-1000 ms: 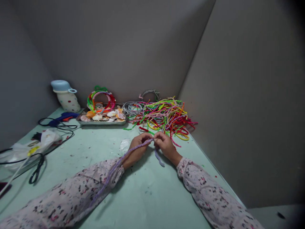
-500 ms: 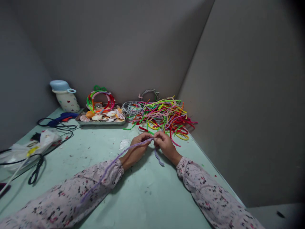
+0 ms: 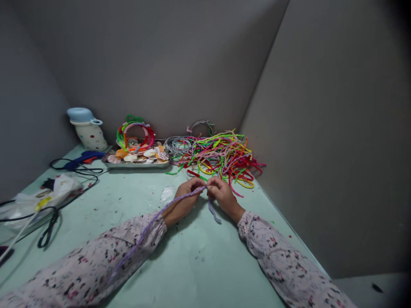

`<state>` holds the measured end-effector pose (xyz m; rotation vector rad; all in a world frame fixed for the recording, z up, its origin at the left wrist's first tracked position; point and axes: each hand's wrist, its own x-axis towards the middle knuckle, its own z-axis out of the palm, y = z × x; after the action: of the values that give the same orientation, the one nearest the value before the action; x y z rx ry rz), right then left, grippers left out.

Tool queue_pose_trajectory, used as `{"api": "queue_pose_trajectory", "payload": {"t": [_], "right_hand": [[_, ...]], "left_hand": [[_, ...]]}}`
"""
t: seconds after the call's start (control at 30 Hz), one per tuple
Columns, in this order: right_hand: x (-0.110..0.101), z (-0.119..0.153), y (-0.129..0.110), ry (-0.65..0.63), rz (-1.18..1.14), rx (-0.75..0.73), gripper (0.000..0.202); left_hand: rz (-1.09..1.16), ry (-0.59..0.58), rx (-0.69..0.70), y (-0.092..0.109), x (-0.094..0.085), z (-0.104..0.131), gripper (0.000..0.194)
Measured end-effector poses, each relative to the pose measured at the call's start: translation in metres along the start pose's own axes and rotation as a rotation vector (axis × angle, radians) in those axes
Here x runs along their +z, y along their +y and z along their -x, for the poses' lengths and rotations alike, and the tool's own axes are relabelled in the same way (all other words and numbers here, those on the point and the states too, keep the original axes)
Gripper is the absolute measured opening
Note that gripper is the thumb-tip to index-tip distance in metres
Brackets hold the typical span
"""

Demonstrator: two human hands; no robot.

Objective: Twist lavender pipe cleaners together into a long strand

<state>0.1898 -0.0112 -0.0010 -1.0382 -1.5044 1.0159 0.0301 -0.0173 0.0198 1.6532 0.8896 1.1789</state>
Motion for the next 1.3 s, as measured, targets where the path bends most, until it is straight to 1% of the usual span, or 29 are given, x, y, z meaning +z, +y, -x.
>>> {"api": "queue_pose_trajectory", "payload": {"t": [0.13, 0.3, 0.5, 0.87, 0.97, 1.07, 1.2, 1.3], "right_hand": [[0.000, 0.000, -0.001, 0.005, -0.015, 0.013, 0.006], [0.001, 0.000, -0.003, 0.007, -0.061, 0.038, 0.007], [0.001, 0.000, -0.006, 0.009, -0.078, 0.058, 0.008], [0.001, 0.000, -0.004, -0.001, -0.069, 0.047, 0.006], [0.001, 0.000, -0.003, -0.004, -0.036, 0.026, 0.006], [0.001, 0.001, -0.001, -0.012, 0.028, -0.010, 0.011], [0.001, 0.004, -0.002, -0.043, 0.199, -0.072, 0.014], [0.001, 0.005, -0.005, -0.027, 0.287, -0.138, 0.012]], "left_hand": [[-0.003, -0.008, -0.013, 0.000, 0.000, 0.000, 0.017], [0.009, -0.029, 0.013, -0.001, -0.001, 0.001, 0.019], [0.025, -0.044, -0.015, -0.007, -0.001, 0.001, 0.021], [-0.020, -0.028, 0.046, -0.006, -0.004, -0.001, 0.017], [-0.003, -0.045, 0.046, -0.009, -0.004, 0.000, 0.019], [0.040, -0.039, 0.040, -0.012, -0.003, 0.000, 0.021], [0.071, 0.001, 0.051, -0.009, 0.000, 0.001, 0.020], [0.077, 0.046, 0.020, -0.004, 0.003, 0.002, 0.021]]}}
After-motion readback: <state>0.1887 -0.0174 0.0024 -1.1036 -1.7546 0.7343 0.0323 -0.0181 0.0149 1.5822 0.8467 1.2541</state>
